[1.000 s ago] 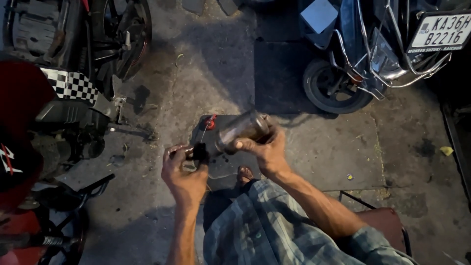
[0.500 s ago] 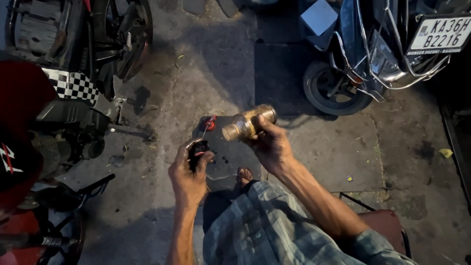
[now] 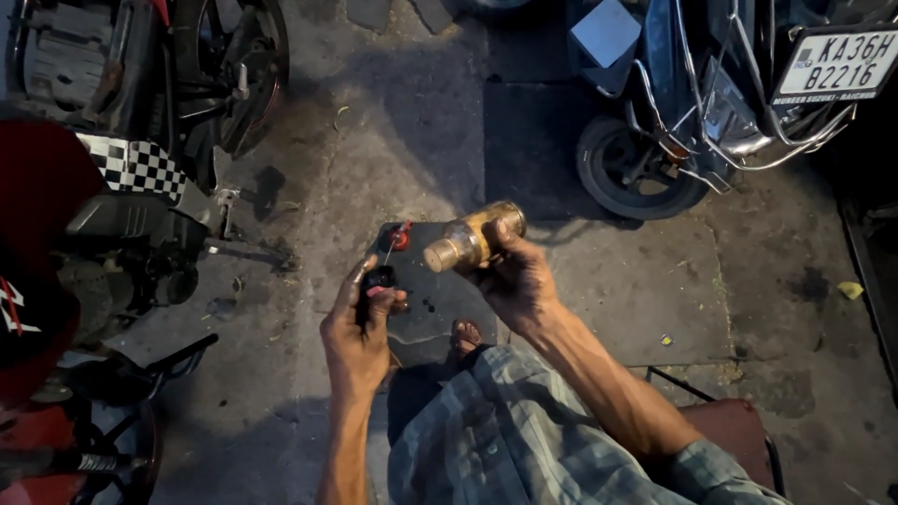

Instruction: The person carries a battery and a bottle across the workshop, wipes the scooter seat with a black cloth, then works at the scooter's handlebar area and turns on the ignition, lighting up the dashboard display.

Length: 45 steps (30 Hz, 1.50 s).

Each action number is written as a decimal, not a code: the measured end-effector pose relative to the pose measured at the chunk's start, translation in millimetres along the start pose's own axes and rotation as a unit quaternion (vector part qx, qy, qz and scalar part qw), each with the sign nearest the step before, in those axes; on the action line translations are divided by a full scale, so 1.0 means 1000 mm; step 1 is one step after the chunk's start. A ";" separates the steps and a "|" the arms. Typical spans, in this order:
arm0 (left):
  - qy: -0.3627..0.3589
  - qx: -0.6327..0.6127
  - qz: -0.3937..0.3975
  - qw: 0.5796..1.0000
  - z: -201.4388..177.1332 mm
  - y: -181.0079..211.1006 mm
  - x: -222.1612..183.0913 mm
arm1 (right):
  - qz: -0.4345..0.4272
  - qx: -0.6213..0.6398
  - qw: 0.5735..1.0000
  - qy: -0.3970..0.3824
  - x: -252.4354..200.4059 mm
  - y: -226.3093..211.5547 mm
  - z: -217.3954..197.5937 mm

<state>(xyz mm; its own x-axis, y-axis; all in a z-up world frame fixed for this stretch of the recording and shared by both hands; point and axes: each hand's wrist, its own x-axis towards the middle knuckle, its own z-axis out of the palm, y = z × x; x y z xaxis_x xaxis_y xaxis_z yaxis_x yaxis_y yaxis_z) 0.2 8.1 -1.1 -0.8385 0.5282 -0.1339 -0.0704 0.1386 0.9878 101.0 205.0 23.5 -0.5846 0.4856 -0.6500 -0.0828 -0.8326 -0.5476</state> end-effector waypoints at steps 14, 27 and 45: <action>0.023 -0.103 0.004 0.994 0.037 -0.012 0.016 | 0.022 0.032 0.999 0.003 0.018 -0.032 -0.012; 0.090 -0.274 -0.043 0.956 0.027 -0.036 0.015 | 0.044 -0.058 0.997 -0.014 0.037 -0.026 0.010; 0.089 -0.258 -0.075 0.959 -0.004 -0.034 0.020 | 0.071 -0.078 0.994 -0.018 0.052 -0.002 0.037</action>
<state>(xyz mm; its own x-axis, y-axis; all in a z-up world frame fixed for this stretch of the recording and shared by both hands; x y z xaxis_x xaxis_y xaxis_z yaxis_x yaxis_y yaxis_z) -16.1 10.2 -37.1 -0.8733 0.3776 -0.3077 -0.4178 -0.2557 0.8718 40.8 222.3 10.3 -0.6096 0.3548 -0.7089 0.1260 -0.8395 -0.5286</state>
